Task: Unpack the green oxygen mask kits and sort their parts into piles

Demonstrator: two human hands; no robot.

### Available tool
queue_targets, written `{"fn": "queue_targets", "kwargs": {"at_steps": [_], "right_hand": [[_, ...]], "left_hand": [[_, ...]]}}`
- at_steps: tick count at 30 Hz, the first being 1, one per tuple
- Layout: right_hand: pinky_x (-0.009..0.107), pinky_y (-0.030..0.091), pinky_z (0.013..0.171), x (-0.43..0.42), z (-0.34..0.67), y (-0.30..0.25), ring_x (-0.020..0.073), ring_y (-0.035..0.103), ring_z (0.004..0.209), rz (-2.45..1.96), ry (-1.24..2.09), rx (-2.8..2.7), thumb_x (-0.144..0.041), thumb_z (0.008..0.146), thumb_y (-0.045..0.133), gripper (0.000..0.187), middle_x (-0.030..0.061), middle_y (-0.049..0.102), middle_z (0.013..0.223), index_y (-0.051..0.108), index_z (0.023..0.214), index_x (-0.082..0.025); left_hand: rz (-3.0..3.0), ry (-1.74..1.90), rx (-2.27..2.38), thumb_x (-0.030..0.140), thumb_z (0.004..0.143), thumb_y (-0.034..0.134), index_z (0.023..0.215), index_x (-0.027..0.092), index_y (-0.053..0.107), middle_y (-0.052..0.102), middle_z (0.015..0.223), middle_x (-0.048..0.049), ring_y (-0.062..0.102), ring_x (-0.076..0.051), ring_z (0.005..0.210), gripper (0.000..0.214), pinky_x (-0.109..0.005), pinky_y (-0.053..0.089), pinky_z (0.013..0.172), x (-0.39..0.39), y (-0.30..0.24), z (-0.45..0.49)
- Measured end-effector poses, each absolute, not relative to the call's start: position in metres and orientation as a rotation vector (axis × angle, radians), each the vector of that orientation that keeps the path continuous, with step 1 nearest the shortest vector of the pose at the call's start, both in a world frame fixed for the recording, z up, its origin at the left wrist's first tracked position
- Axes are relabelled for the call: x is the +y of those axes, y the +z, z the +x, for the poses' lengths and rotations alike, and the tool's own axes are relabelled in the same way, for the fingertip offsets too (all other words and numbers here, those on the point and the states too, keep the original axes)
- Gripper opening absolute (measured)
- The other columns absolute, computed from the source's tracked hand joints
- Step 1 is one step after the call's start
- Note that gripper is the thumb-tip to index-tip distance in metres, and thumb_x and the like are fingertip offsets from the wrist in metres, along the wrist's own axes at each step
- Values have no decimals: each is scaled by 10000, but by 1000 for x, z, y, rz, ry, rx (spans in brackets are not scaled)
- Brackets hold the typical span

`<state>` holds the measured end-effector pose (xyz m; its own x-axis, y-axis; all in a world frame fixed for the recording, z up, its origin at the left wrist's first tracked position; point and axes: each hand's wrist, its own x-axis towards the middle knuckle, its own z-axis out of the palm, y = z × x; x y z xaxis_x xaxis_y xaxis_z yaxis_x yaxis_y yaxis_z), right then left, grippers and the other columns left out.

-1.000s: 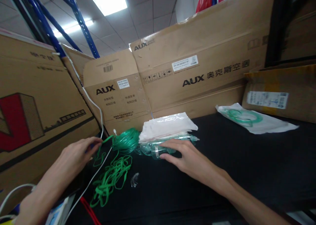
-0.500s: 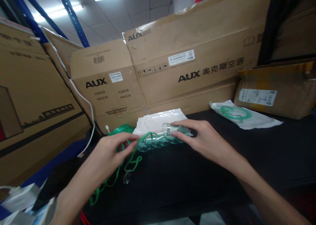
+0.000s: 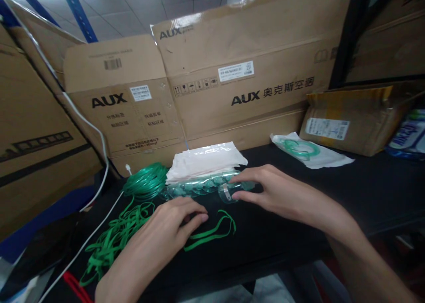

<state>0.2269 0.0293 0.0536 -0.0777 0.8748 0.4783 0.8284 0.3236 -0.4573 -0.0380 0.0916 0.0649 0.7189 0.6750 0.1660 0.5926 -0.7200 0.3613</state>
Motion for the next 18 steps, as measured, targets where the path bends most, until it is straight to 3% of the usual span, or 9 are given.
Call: {"fn": "queue_targets", "kwargs": {"at_steps": [6,9,12,18], "right_hand": [[344,542,877,28,236,46,289,695,1028,-1571,87,-1883,-538,845,711,357,50,754,1056,761,1137,-339],[354,537,884,28,235,49,299,684,1067,-1622,101,-1908,-528,873,681,350,64,743,1082,749,1157,-335],[364,529,900,28,233,53,307,674,1088,-1669,147,-1915,-499,880,680,346,79,732,1098,744,1168,-319],[410,478,980,30,235,58,317,626,1159,-1753,238,-1904,-538,901,632,402,98,697,1174,717,1213,-300]], "left_hand": [[2674,412,1032,386,979,557,913,267,751,754,910,-24,691,-217,851,237,-290,424,740,73,50,-4],[2613,442,1312,547,954,525,724,253,709,746,748,-51,695,-263,717,416,-308,321,595,71,41,13],[2507,439,1562,673,899,503,604,245,667,722,666,-98,691,-310,683,545,-303,263,566,73,36,24],[2447,344,1632,535,891,560,680,261,671,731,698,-63,684,-288,691,363,-291,269,574,81,27,25]]}}
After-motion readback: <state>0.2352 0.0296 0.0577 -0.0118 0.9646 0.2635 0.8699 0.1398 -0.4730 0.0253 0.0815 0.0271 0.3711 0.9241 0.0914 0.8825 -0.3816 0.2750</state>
